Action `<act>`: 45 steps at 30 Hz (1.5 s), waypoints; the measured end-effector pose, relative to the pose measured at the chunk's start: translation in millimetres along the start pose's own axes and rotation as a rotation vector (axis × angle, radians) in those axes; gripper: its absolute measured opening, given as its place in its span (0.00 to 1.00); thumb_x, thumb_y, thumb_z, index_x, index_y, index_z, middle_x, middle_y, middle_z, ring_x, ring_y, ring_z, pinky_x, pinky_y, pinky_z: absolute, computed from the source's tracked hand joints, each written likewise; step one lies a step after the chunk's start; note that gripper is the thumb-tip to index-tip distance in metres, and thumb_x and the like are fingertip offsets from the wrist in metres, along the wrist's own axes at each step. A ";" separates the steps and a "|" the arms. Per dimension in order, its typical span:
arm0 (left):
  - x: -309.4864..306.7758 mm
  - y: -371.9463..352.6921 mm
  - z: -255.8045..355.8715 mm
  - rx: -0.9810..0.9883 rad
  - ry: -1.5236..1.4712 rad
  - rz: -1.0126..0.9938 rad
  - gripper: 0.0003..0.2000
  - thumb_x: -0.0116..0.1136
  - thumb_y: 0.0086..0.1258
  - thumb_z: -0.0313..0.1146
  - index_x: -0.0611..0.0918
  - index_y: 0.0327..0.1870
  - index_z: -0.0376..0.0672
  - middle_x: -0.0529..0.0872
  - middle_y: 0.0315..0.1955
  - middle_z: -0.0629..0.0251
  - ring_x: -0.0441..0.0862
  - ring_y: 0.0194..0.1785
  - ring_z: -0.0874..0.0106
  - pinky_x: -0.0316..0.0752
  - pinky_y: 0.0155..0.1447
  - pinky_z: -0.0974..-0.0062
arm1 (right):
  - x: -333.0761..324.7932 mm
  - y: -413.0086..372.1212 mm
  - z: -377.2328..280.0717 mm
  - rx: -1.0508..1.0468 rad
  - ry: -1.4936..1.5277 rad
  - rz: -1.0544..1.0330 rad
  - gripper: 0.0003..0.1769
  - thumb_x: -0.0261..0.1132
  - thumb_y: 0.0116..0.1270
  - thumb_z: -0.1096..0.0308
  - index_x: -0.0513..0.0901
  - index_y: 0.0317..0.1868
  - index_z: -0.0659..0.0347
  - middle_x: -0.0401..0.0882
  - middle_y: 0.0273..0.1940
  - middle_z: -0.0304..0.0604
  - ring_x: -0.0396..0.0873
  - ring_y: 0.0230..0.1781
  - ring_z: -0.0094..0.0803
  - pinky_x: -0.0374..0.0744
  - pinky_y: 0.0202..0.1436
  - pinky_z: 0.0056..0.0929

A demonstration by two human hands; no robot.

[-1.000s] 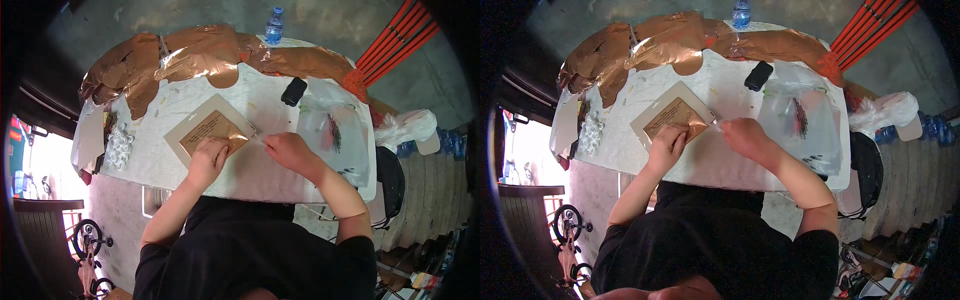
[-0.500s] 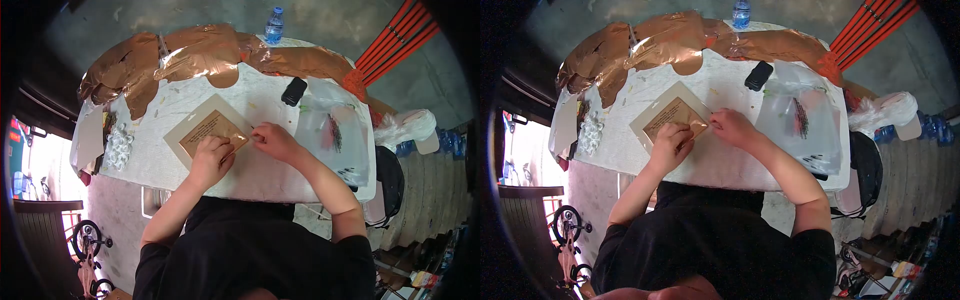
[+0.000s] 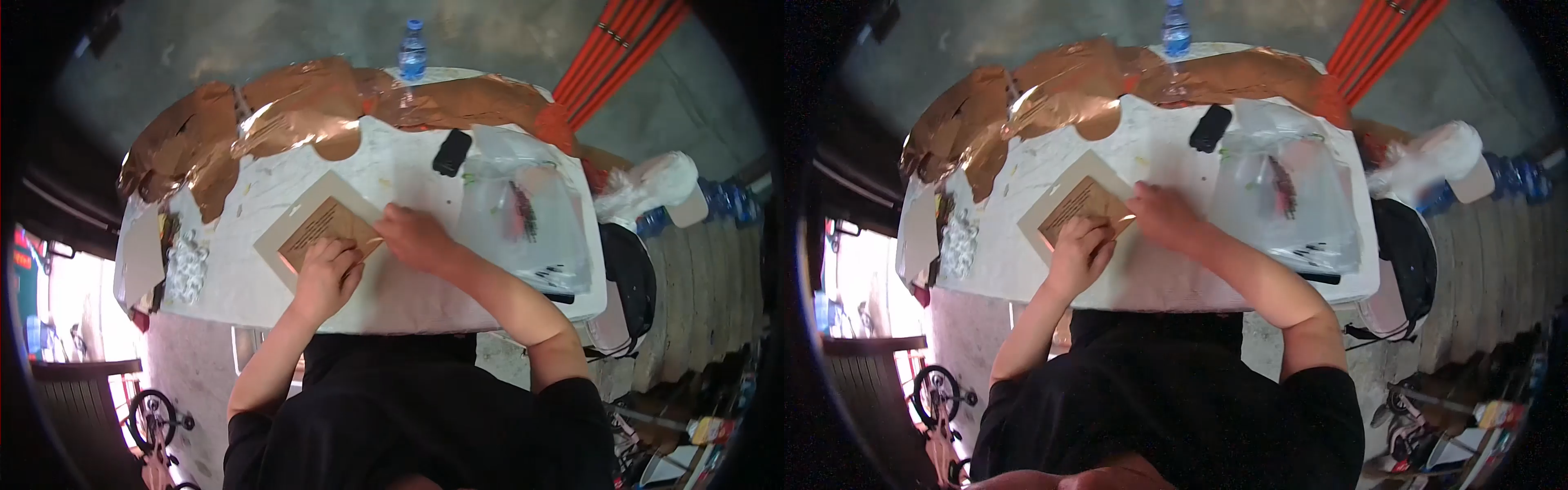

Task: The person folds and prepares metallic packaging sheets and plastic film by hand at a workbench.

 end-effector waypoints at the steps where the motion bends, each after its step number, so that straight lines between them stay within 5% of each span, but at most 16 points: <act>1: -0.7 0.8 -0.1 -0.004 0.018 -0.026 0.10 0.64 0.54 0.28 0.83 0.38 0.38 0.81 0.42 0.60 0.76 0.47 0.59 0.71 0.52 0.64 | 3.7 -1.0 -1.7 -0.043 -0.008 -0.027 0.02 0.58 0.57 0.72 0.75 0.32 0.58 0.71 0.34 0.42 0.77 0.33 0.41 0.78 0.33 0.40; 6: -24.1 9.5 8.2 0.023 -0.062 -0.157 0.13 0.63 0.56 0.27 0.82 0.44 0.36 0.82 0.45 0.56 0.77 0.51 0.57 0.73 0.55 0.65 | 6.0 -6.9 -9.0 -0.078 -0.104 0.066 0.03 0.57 0.56 0.71 0.76 0.31 0.59 0.72 0.34 0.43 0.77 0.34 0.40 0.77 0.34 0.39; 8: -26.8 5.4 -5.2 -0.448 -0.442 -0.283 0.13 0.61 0.58 0.26 0.81 0.45 0.36 0.81 0.46 0.55 0.77 0.52 0.57 0.72 0.56 0.65 | 4.5 -8.1 -8.0 -0.098 -0.103 0.078 0.02 0.57 0.54 0.71 0.76 0.28 0.59 0.72 0.33 0.44 0.77 0.34 0.41 0.78 0.36 0.39; 9: -31.6 6.0 -5.9 -0.201 -0.243 -0.142 0.12 0.60 0.59 0.25 0.81 0.45 0.37 0.81 0.47 0.55 0.76 0.54 0.57 0.70 0.58 0.66 | 2.2 -8.3 -7.9 -0.092 -0.073 0.080 0.02 0.58 0.54 0.71 0.76 0.28 0.59 0.72 0.33 0.43 0.77 0.34 0.40 0.77 0.37 0.38; 12: -30.8 -3.1 -11.4 -0.028 -0.006 -0.091 0.13 0.60 0.59 0.25 0.81 0.46 0.37 0.79 0.51 0.54 0.73 0.58 0.55 0.67 0.62 0.63 | -6.1 -15.9 -12.7 -0.129 -0.010 0.093 0.03 0.59 0.53 0.70 0.76 0.28 0.59 0.72 0.33 0.42 0.76 0.35 0.39 0.76 0.39 0.36; 20: -18.1 -14.8 -15.8 -0.072 0.009 -0.113 0.14 0.61 0.59 0.29 0.80 0.47 0.39 0.77 0.54 0.56 0.70 0.61 0.55 0.58 0.68 0.54 | -0.5 -31.8 -51.2 -0.284 0.049 0.117 0.09 0.64 0.52 0.68 0.74 0.30 0.60 0.69 0.32 0.40 0.72 0.39 0.37 0.75 0.42 0.34; 25: -18.4 -15.7 -16.1 -0.071 0.002 -0.102 0.14 0.61 0.59 0.29 0.80 0.47 0.40 0.77 0.53 0.56 0.70 0.61 0.55 0.59 0.68 0.55 | 1.2 -24.4 -52.5 -0.242 0.133 -0.076 0.06 0.61 0.51 0.69 0.76 0.30 0.61 0.73 0.38 0.44 0.73 0.44 0.37 0.76 0.45 0.35; 41: -19.4 -18.4 -21.2 -0.073 -0.028 -0.116 0.16 0.62 0.59 0.28 0.80 0.49 0.38 0.75 0.55 0.56 0.69 0.62 0.56 0.61 0.67 0.59 | 8.6 -1.7 -60.8 -0.504 0.071 0.048 0.06 0.60 0.50 0.72 0.78 0.30 0.64 0.77 0.32 0.47 0.79 0.37 0.41 0.77 0.43 0.37; 45: -19.9 -17.3 -19.8 -0.053 -0.076 -0.124 0.15 0.62 0.59 0.28 0.80 0.49 0.38 0.75 0.56 0.56 0.69 0.62 0.56 0.61 0.67 0.59 | 0.5 -9.0 -60.7 -0.522 0.091 -0.257 0.09 0.62 0.48 0.72 0.76 0.32 0.65 0.75 0.32 0.45 0.77 0.37 0.40 0.76 0.44 0.38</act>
Point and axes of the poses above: each hand's wrist, its own y-axis towards the middle knuckle, its own x-axis out of the palm, z = x × y, the point moved 4 cm from there along y, towards the middle knuckle
